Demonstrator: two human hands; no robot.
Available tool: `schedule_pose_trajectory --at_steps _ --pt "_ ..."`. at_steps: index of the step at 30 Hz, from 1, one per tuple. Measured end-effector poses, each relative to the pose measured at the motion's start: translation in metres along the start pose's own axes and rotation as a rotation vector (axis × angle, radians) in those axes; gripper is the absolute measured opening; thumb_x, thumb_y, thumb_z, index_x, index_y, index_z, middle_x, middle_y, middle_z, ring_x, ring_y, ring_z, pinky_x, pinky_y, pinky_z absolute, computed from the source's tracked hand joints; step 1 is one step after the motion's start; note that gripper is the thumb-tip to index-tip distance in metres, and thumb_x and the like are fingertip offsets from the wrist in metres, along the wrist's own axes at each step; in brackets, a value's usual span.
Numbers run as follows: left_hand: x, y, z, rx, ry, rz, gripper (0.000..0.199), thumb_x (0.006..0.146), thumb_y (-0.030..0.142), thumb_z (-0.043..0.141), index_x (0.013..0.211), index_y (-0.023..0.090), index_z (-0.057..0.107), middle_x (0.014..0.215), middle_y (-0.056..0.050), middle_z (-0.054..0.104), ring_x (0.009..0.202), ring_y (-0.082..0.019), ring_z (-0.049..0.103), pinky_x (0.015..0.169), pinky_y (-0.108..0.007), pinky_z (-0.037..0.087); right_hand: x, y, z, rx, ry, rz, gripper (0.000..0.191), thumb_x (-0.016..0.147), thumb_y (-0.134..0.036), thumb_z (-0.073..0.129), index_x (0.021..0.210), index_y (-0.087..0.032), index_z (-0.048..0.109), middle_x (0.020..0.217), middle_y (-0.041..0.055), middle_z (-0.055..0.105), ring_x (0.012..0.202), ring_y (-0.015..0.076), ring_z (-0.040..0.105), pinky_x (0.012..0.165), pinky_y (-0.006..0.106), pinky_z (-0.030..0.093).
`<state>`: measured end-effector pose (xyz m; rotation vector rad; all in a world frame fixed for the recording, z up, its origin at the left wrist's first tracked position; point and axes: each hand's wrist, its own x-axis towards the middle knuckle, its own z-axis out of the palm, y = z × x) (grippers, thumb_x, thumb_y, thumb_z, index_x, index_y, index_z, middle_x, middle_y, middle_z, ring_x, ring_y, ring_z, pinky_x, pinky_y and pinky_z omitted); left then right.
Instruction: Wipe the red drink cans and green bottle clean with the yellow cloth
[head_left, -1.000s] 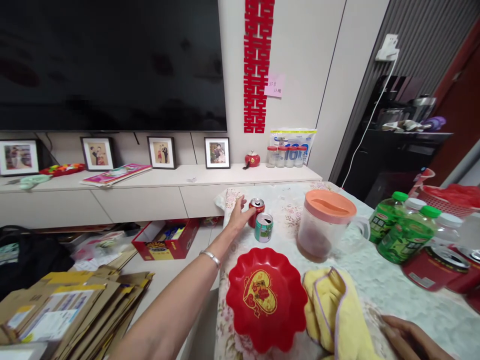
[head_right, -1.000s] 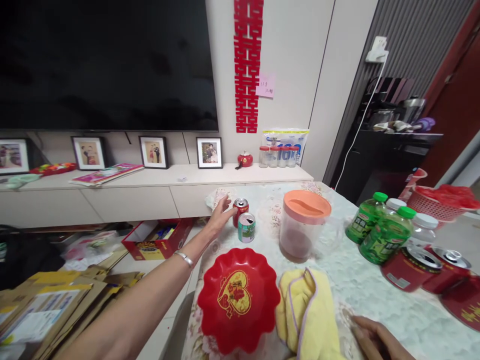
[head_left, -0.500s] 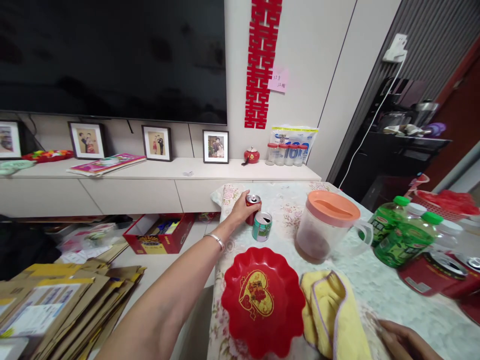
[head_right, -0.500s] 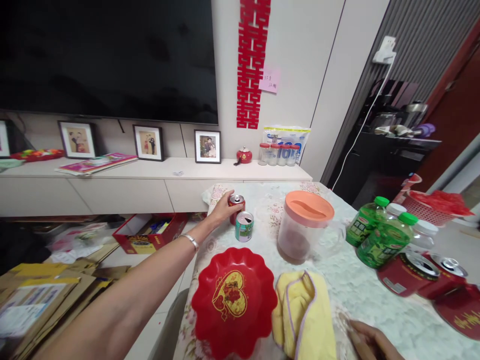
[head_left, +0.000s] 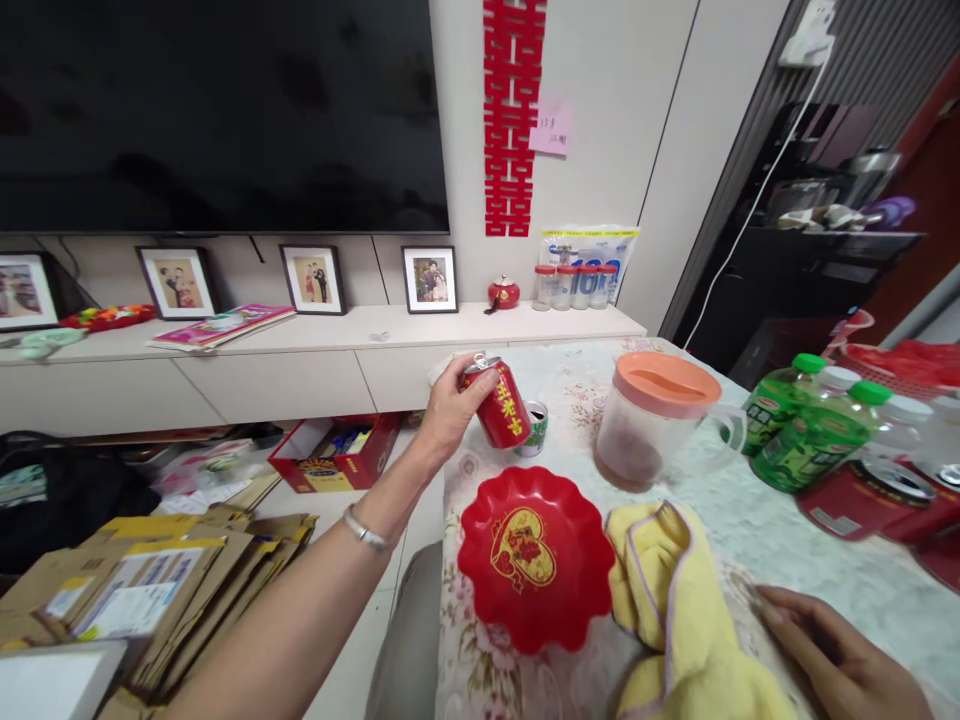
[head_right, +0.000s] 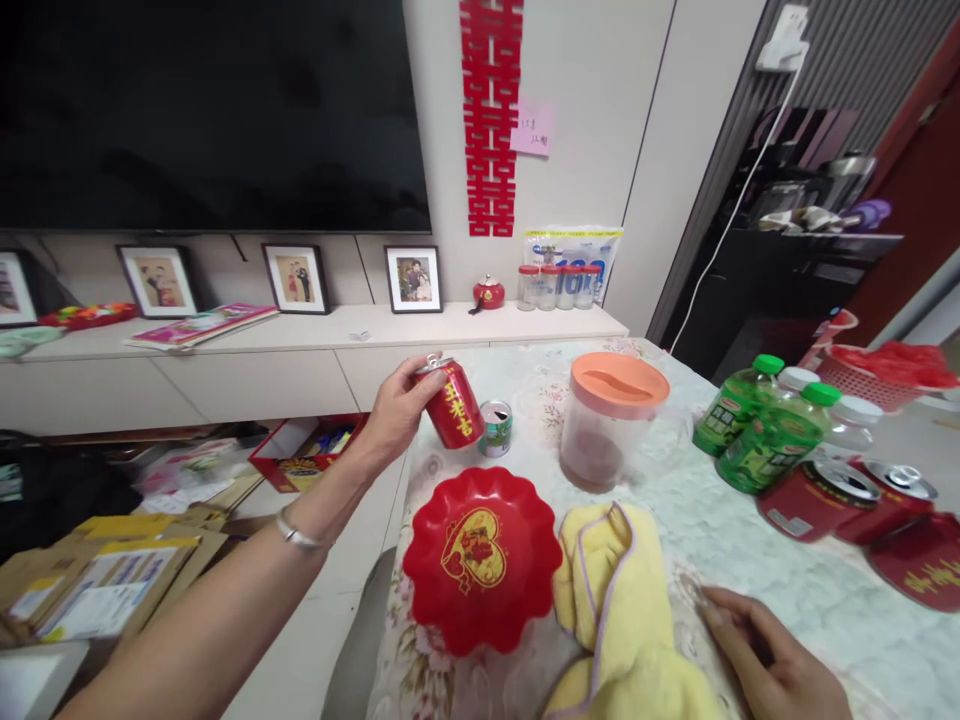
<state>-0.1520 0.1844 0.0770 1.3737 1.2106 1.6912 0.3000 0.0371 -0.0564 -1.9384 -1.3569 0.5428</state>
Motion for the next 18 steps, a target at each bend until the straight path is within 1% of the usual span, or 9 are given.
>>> schedule_pose_trajectory --at_steps 2,4,6,8,11,13,18 --pt "-0.035 0.01 0.005 0.029 -0.103 -0.02 0.057 0.079 0.045 0.081 0.127 0.018 0.067 0.13 -0.01 0.072 0.121 -0.029 0.067 0.109 -0.042 0.05 -0.006 -0.014 -0.002 -0.001 -0.003 0.052 0.059 0.061 -0.08 0.065 0.09 -0.031 0.081 0.1 0.0054 0.084 0.098 0.0392 0.077 0.081 0.049 0.062" --pt "-0.068 0.015 0.012 0.068 -0.173 -0.079 0.062 0.078 0.041 0.082 0.133 0.02 0.064 0.131 -0.009 0.071 0.123 -0.029 0.066 0.111 -0.044 0.049 -0.009 -0.024 -0.003 0.002 0.01 0.069 0.06 0.062 -0.078 0.064 0.093 -0.03 0.081 0.099 0.0054 0.084 0.099 0.0379 0.077 0.078 0.046 0.061" --pt "-0.095 0.017 0.018 0.09 -0.22 -0.138 0.067 0.077 0.039 0.082 0.137 0.021 0.059 0.131 -0.009 0.071 0.121 -0.03 0.067 0.11 -0.045 0.05 -0.011 -0.029 -0.004 0.001 0.017 0.077 0.06 0.062 -0.076 0.064 0.094 -0.029 0.08 0.099 0.0051 0.083 0.1 0.0368 0.076 0.077 0.044 0.06" --pt "-0.115 0.016 0.024 0.1 -0.231 -0.196 0.074 0.077 0.038 0.081 0.143 0.02 0.054 0.134 -0.011 0.069 0.122 -0.03 0.066 0.111 -0.046 0.049 -0.01 -0.029 -0.003 0.006 0.016 0.085 0.059 0.061 -0.075 0.064 0.094 -0.028 0.08 0.098 0.0049 0.083 0.099 0.0359 0.075 0.079 0.044 0.059" --pt "-0.132 0.013 0.032 0.16 -0.216 -0.231 0.075 0.076 0.036 0.08 0.144 0.02 0.052 0.14 -0.012 0.064 0.129 -0.031 0.062 0.116 -0.047 0.044 -0.01 -0.025 -0.002 0.039 0.018 0.089 0.059 0.061 -0.073 0.065 0.095 -0.028 0.08 0.101 0.0049 0.083 0.101 0.0352 0.074 0.083 0.044 0.058" --pt "-0.139 0.011 0.036 0.21 -0.195 -0.234 0.072 0.077 0.034 0.078 0.143 0.021 0.053 0.139 -0.012 0.064 0.13 -0.031 0.061 0.116 -0.048 0.043 -0.01 -0.023 -0.002 0.046 0.021 0.077 0.058 0.062 -0.073 0.066 0.096 -0.027 0.08 0.103 0.005 0.083 0.103 0.035 0.074 0.083 0.043 0.057" --pt "-0.152 0.004 0.047 0.265 -0.158 -0.161 0.063 0.078 0.033 0.073 0.138 0.02 0.055 0.136 -0.011 0.061 0.131 -0.029 0.059 0.114 -0.047 0.044 -0.012 -0.023 -0.002 0.057 0.014 0.04 0.056 0.068 -0.071 0.067 0.097 -0.024 0.079 0.101 0.0059 0.083 0.098 0.0326 0.075 0.075 0.037 0.058"
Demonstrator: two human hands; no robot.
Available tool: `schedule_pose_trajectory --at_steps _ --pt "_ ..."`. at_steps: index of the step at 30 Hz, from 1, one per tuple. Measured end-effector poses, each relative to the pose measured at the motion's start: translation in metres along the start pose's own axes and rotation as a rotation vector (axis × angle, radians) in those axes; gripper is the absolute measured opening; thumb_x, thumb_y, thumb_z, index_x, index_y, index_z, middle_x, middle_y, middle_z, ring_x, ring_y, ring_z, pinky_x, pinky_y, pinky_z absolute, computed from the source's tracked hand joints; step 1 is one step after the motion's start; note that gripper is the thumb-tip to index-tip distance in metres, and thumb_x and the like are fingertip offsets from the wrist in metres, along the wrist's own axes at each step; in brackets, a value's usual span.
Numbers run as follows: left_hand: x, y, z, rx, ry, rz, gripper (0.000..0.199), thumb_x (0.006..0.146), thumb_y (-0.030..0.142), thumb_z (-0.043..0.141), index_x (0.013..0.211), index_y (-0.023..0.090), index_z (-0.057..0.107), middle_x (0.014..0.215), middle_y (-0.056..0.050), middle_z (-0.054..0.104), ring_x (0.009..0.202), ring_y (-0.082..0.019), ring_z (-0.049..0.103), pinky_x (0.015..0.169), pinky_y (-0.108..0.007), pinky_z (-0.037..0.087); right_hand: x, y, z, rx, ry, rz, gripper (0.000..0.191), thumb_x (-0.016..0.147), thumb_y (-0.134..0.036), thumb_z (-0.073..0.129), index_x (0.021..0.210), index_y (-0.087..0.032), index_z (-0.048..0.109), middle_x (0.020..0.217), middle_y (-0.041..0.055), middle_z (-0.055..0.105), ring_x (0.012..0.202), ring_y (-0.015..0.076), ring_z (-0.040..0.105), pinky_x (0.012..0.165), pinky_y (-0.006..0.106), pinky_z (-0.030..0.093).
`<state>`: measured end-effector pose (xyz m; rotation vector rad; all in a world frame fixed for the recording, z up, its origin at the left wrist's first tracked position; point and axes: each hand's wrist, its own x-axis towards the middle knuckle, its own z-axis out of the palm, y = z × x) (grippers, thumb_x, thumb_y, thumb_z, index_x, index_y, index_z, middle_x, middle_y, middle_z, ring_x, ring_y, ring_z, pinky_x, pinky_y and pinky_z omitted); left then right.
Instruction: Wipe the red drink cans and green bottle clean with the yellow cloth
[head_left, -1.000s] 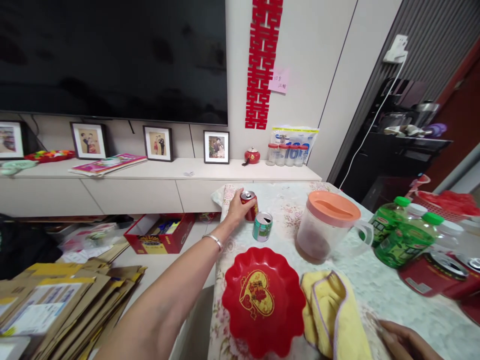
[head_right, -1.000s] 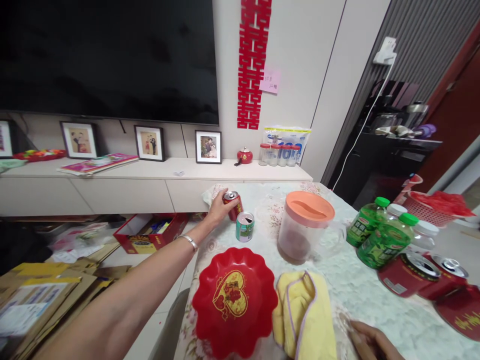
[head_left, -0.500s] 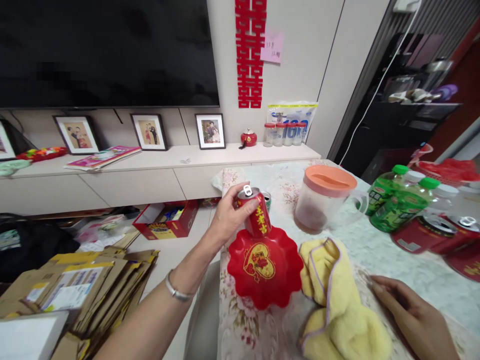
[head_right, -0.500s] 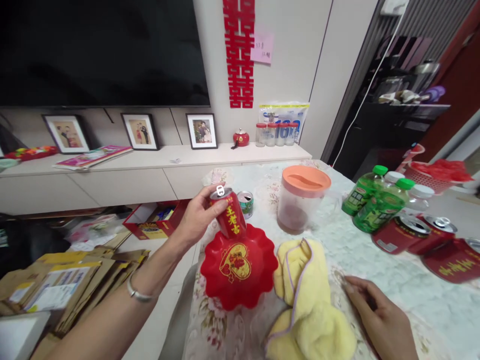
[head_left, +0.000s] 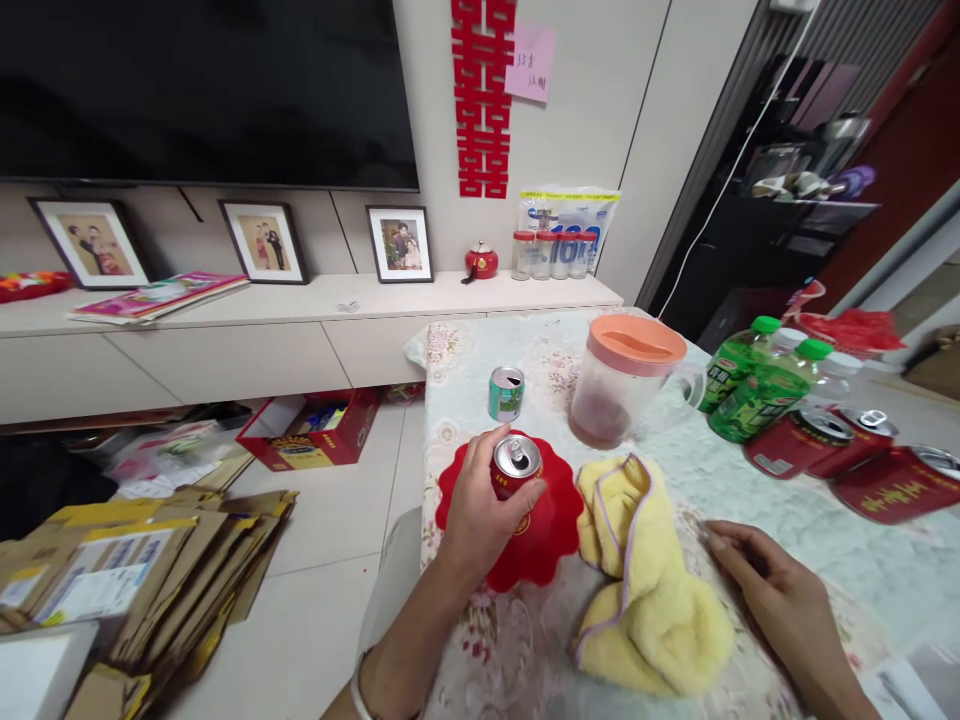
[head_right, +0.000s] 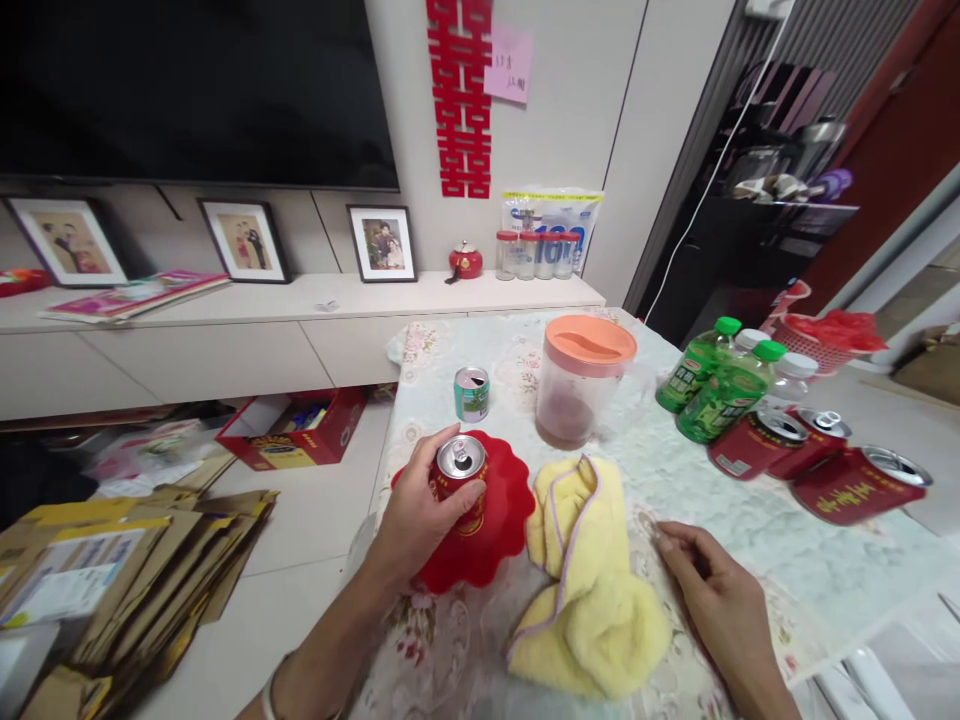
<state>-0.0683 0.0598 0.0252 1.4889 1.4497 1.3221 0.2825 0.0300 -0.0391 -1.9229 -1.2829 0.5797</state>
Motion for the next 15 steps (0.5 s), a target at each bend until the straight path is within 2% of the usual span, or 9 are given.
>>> schedule_pose_trajectory --at_steps 5,8,10,11,13,15 --pt "-0.005 -0.008 0.014 -0.034 0.111 0.029 0.052 0.078 0.031 0.07 0.128 0.022 0.058 0.127 -0.01 0.063 0.121 -0.027 0.064 0.106 -0.043 0.051 0.001 -0.006 0.0 0.007 0.045 -0.142 0.044 0.075 -0.063 0.068 0.089 -0.023 0.08 0.09 0.0057 0.083 0.08 0.0277 0.076 0.068 0.034 0.06" --pt "-0.005 -0.009 0.018 -0.052 0.115 -0.001 0.052 0.078 0.032 0.07 0.127 0.022 0.056 0.123 -0.01 0.066 0.117 -0.028 0.067 0.098 -0.043 0.056 -0.002 -0.016 0.005 0.025 0.068 -0.231 0.041 0.082 -0.061 0.066 0.091 -0.022 0.079 0.089 0.0072 0.081 0.077 0.0265 0.075 0.07 0.036 0.062" --pt "-0.005 -0.009 0.019 -0.057 0.087 -0.031 0.054 0.078 0.032 0.069 0.129 0.02 0.054 0.122 -0.012 0.067 0.117 -0.03 0.067 0.095 -0.044 0.057 -0.01 -0.028 0.013 0.045 0.044 -0.309 0.042 0.085 -0.061 0.064 0.1 -0.023 0.077 0.103 0.0091 0.08 0.091 0.0277 0.075 0.081 0.039 0.063" --pt "-0.005 -0.008 0.019 -0.059 0.077 -0.038 0.055 0.079 0.033 0.069 0.13 0.019 0.053 0.122 -0.013 0.067 0.117 -0.03 0.067 0.094 -0.044 0.057 -0.014 -0.036 0.019 0.046 0.025 -0.366 0.044 0.086 -0.061 0.064 0.107 -0.024 0.077 0.116 0.0104 0.078 0.104 0.0293 0.073 0.089 0.042 0.062" --pt "-0.005 -0.008 0.019 -0.061 0.07 -0.043 0.057 0.078 0.033 0.068 0.131 0.019 0.052 0.123 -0.014 0.067 0.118 -0.031 0.066 0.094 -0.045 0.057 -0.024 -0.05 0.032 -0.013 -0.028 -0.526 0.055 0.088 -0.058 0.065 0.132 -0.024 0.069 0.146 0.0137 0.064 0.135 0.0346 0.059 0.106 0.052 0.055" --pt "-0.005 -0.008 0.019 -0.076 0.073 -0.051 0.058 0.078 0.034 0.068 0.132 0.019 0.051 0.124 -0.014 0.066 0.117 -0.031 0.066 0.092 -0.045 0.058 -0.03 -0.059 0.044 -0.161 -0.095 -0.639 0.065 0.09 -0.052 0.066 0.148 -0.024 0.057 0.161 0.0163 0.048 0.147 0.0374 0.048 0.113 0.058 0.048"
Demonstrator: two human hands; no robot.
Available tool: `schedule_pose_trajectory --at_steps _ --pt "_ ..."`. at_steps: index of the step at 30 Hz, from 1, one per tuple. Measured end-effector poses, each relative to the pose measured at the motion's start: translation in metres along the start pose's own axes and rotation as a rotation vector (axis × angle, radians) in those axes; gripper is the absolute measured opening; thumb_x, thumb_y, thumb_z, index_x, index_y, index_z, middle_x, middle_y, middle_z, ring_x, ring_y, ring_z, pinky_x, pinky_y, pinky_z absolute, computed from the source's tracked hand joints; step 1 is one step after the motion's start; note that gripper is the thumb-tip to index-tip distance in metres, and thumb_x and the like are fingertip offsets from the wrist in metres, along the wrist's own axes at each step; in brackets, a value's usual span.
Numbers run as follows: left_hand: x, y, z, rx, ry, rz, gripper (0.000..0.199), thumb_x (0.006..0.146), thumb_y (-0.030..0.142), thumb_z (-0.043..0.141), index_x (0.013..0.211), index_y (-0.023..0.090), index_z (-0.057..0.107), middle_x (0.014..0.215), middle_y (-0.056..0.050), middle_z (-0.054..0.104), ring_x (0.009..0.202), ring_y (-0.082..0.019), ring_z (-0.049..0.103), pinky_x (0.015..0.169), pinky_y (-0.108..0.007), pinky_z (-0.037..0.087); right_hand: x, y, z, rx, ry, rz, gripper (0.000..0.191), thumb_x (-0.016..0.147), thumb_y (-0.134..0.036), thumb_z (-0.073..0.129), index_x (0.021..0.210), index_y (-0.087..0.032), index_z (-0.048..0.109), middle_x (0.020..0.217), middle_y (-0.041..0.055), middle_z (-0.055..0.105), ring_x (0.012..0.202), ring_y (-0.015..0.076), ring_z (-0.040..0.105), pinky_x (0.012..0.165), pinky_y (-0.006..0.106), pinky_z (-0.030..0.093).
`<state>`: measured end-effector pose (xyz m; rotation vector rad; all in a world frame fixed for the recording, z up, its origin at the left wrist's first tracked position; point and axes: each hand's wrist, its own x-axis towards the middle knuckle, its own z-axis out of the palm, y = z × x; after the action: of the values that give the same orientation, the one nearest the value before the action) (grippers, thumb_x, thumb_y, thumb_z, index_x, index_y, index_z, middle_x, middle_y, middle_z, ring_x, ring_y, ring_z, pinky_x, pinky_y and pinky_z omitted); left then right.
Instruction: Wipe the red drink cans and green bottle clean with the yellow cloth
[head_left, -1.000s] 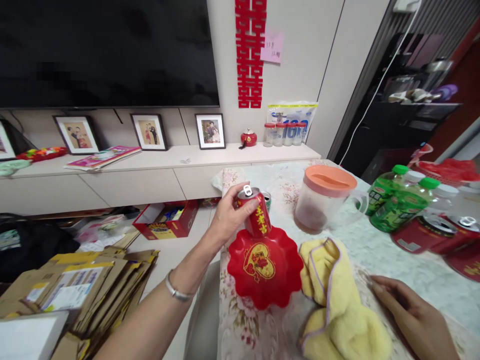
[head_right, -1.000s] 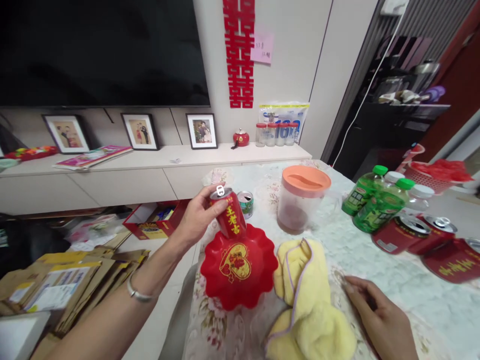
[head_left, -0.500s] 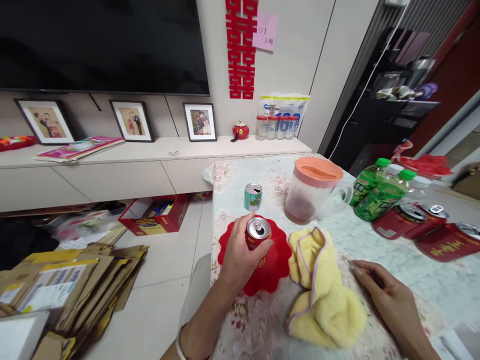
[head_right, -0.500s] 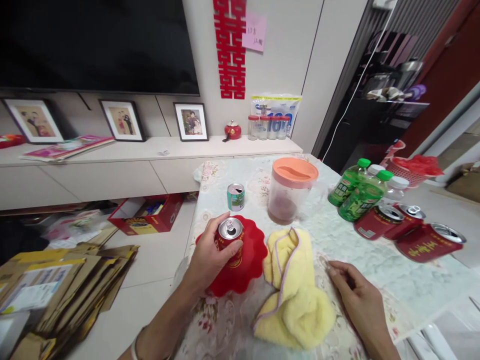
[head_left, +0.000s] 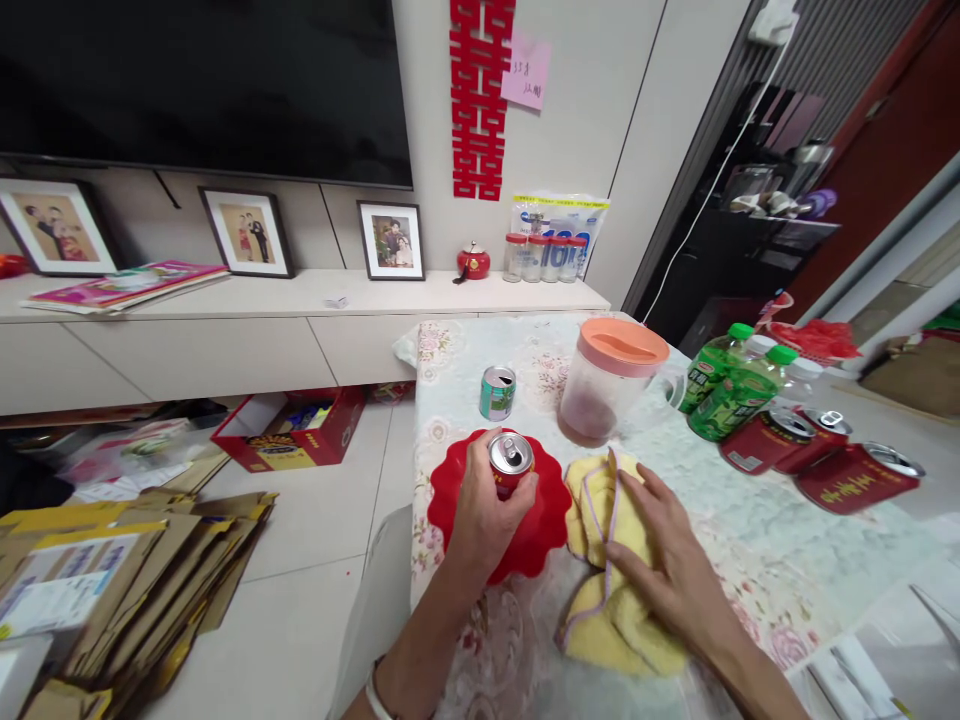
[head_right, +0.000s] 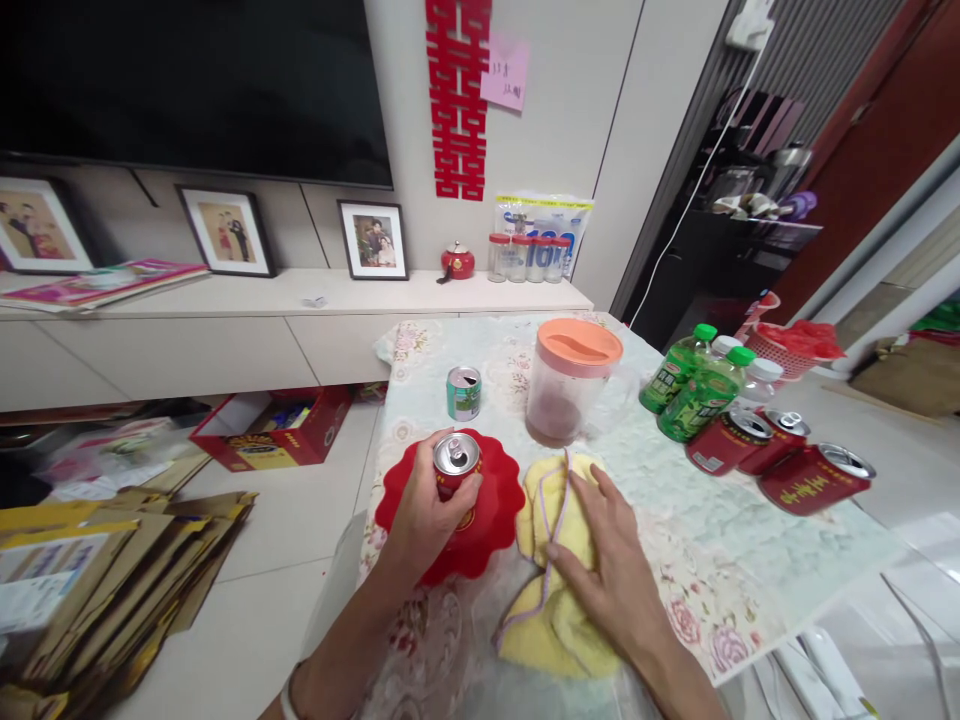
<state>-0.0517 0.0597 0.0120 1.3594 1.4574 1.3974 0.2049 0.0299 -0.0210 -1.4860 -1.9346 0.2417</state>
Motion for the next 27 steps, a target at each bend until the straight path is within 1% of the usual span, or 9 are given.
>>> schedule_pose_trajectory --at_steps 3,6,9,12,13,16,18,23,27 --pt "-0.001 0.0 0.0 -0.019 -0.001 -0.016 0.059 0.079 0.035 0.068 0.132 0.019 0.05 0.127 -0.015 0.064 0.119 -0.031 0.065 0.091 -0.044 0.059 0.002 -0.003 0.007 -0.104 -0.052 -0.073 0.048 0.094 -0.039 0.058 0.139 -0.022 0.065 0.148 0.0174 0.059 0.136 0.0341 0.06 0.105 0.052 0.057" --pt "-0.001 0.0 0.001 -0.008 -0.006 -0.01 0.059 0.08 0.035 0.066 0.134 0.019 0.049 0.13 -0.015 0.063 0.123 -0.031 0.063 0.1 -0.048 0.055 0.003 0.006 -0.001 -0.152 0.035 -0.066 0.04 0.095 -0.031 0.05 0.128 -0.022 0.071 0.136 0.0158 0.065 0.126 0.0308 0.066 0.102 0.048 0.057" --pt "-0.002 -0.001 0.004 0.001 0.012 -0.009 0.059 0.08 0.035 0.066 0.135 0.019 0.049 0.13 -0.015 0.063 0.124 -0.032 0.063 0.101 -0.05 0.053 0.009 0.014 -0.018 -0.2 0.051 0.034 0.043 0.095 -0.034 0.049 0.13 -0.021 0.071 0.138 0.0165 0.063 0.122 0.0322 0.067 0.101 0.05 0.056" --pt "-0.003 -0.002 0.008 0.011 0.061 -0.015 0.057 0.079 0.034 0.067 0.133 0.021 0.05 0.127 -0.014 0.064 0.12 -0.032 0.065 0.098 -0.049 0.054 0.019 0.018 -0.034 -0.148 -0.111 0.118 0.048 0.092 -0.045 0.055 0.13 -0.023 0.073 0.116 0.0141 0.074 0.1 0.0319 0.073 0.088 0.049 0.059" --pt "-0.003 -0.003 0.009 0.013 0.076 -0.014 0.057 0.079 0.034 0.067 0.132 0.022 0.051 0.126 -0.013 0.064 0.12 -0.032 0.065 0.097 -0.049 0.055 0.024 0.019 -0.038 -0.11 -0.119 0.136 0.049 0.09 -0.05 0.058 0.129 -0.024 0.075 0.111 0.0132 0.075 0.097 0.0326 0.074 0.088 0.05 0.059" --pt "-0.003 -0.003 0.011 0.026 0.087 -0.004 0.056 0.08 0.033 0.067 0.132 0.021 0.051 0.125 -0.013 0.065 0.121 -0.033 0.065 0.098 -0.05 0.054 0.045 0.022 -0.05 0.001 0.062 0.206 0.056 0.08 -0.059 0.067 0.121 -0.023 0.077 0.122 0.0157 0.075 0.114 0.0397 0.069 0.102 0.059 0.051" --pt "-0.003 -0.003 0.01 0.043 0.07 0.008 0.056 0.081 0.033 0.065 0.134 0.02 0.05 0.128 -0.015 0.064 0.123 -0.034 0.063 0.101 -0.052 0.053 0.064 0.024 -0.057 0.069 0.2 0.264 0.061 0.078 -0.063 0.07 0.121 -0.02 0.076 0.13 0.0188 0.072 0.121 0.0425 0.065 0.105 0.063 0.048" --pt "-0.003 -0.006 0.008 0.063 0.059 0.029 0.056 0.083 0.034 0.066 0.134 0.019 0.05 0.13 -0.015 0.063 0.128 -0.035 0.06 0.108 -0.056 0.048 0.115 0.03 -0.055 0.365 0.326 0.316 0.057 0.077 -0.064 0.075 0.115 -0.022 0.075 0.121 0.0131 0.078 0.112 0.0341 0.072 0.099 0.052 0.056" --pt "-0.004 -0.011 0.008 0.061 0.045 0.058 0.058 0.084 0.035 0.067 0.136 0.019 0.048 0.132 -0.016 0.062 0.13 -0.035 0.059 0.11 -0.057 0.046 0.143 0.033 -0.037 0.621 0.362 0.281 0.054 0.075 -0.069 0.077 0.096 -0.019 0.075 0.093 0.0093 0.08 0.089 0.026 0.075 0.083 0.042 0.06"
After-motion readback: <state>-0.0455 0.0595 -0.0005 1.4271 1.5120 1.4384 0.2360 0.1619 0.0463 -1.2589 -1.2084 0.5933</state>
